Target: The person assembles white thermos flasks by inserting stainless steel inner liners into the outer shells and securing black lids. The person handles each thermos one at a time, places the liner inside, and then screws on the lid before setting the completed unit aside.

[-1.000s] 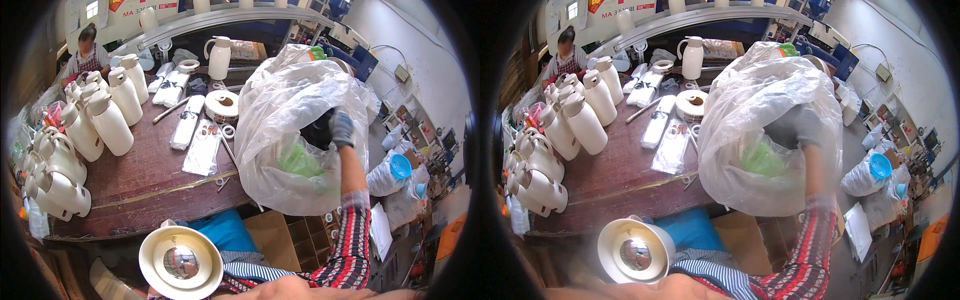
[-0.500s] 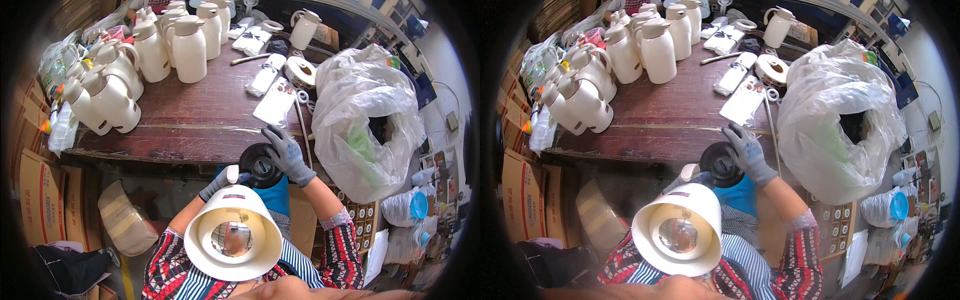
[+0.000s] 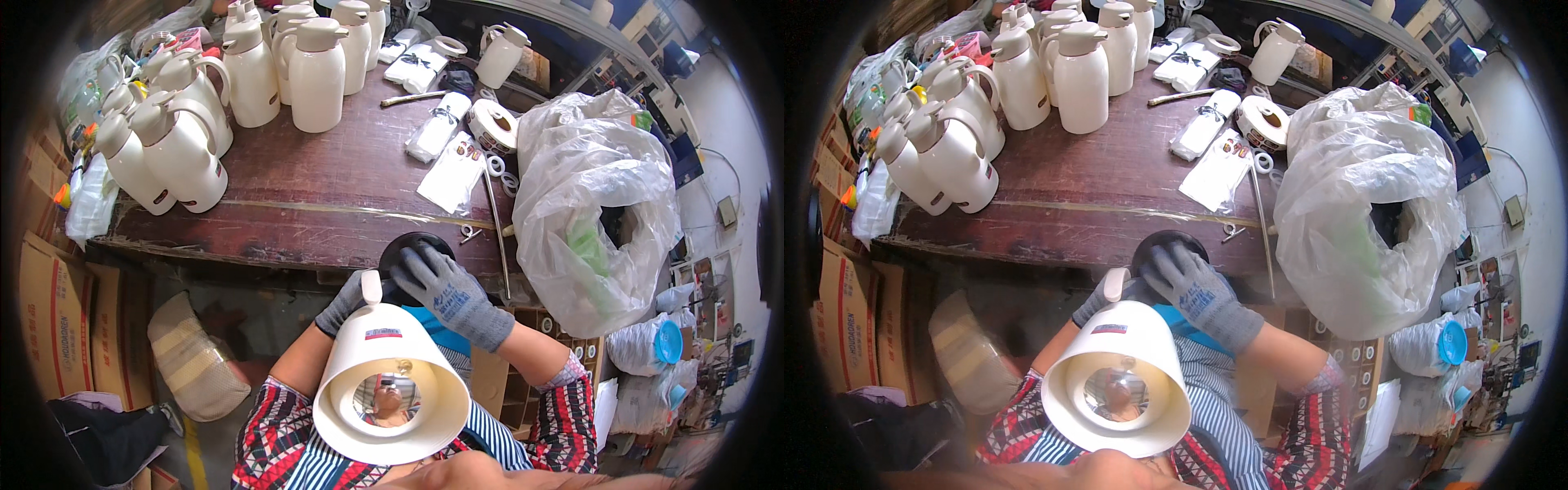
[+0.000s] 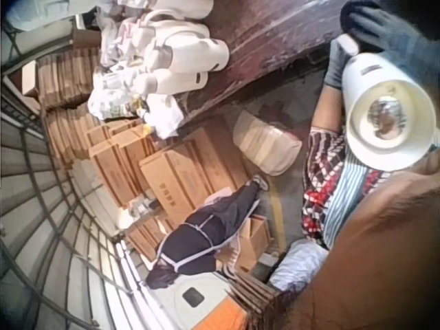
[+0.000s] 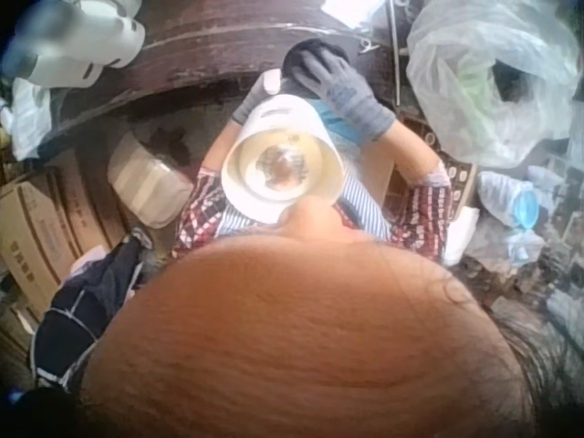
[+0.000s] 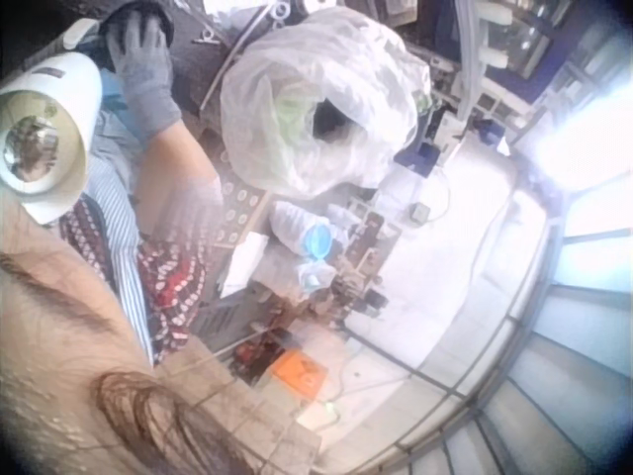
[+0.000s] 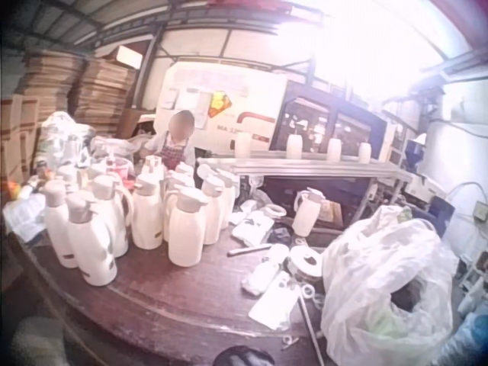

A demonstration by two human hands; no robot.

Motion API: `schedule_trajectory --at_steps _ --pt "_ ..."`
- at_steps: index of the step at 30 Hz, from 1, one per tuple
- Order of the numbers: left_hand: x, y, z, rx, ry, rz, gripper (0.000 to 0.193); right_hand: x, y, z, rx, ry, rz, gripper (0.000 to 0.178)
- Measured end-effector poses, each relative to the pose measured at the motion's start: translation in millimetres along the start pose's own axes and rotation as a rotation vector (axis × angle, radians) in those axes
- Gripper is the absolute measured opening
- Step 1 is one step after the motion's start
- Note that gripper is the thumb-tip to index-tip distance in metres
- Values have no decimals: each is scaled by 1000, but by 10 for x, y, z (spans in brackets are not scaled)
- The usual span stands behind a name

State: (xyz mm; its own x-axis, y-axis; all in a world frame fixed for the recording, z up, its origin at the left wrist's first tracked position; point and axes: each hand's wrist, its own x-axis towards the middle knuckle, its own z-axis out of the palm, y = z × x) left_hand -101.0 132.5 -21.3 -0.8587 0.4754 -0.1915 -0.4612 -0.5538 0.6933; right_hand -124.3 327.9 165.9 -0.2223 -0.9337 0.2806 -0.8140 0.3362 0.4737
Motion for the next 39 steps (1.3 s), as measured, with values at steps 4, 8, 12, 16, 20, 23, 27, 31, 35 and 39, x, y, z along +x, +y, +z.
schedule_trajectory --at_steps 4,8,12,16,20,23,27,31,35,39 --pt "142 -352 -381 274 23 33 20 449 -103 -301 396 -906 607 55" --pt "-53 -13 44 90 21 150 20 99 -133 -79 156 -276 225 66" --pt "111 -406 -335 364 65 225 19 315 -204 -133 467 -811 715 55" --pt "207 -574 -534 560 71 390 19 157 -214 -131 150 -349 281 71" --pt "145 -381 -188 287 76 251 24 144 -338 3 310 -684 640 87" --pt "58 -365 -115 -307 171 3 17 174 -351 -86 276 -533 633 85" --pt "-22 -268 -175 68 31 157 7 -39 -299 53 93 -317 300 80" --pt "-91 -220 -41 171 79 207 8 179 -390 68 358 -673 807 77" --pt "-236 -174 -303 353 1 214 33 341 -123 -212 136 -215 740 86" --pt "-337 29 -244 667 39 224 37 -170 38 458 965 -46 1095 69"
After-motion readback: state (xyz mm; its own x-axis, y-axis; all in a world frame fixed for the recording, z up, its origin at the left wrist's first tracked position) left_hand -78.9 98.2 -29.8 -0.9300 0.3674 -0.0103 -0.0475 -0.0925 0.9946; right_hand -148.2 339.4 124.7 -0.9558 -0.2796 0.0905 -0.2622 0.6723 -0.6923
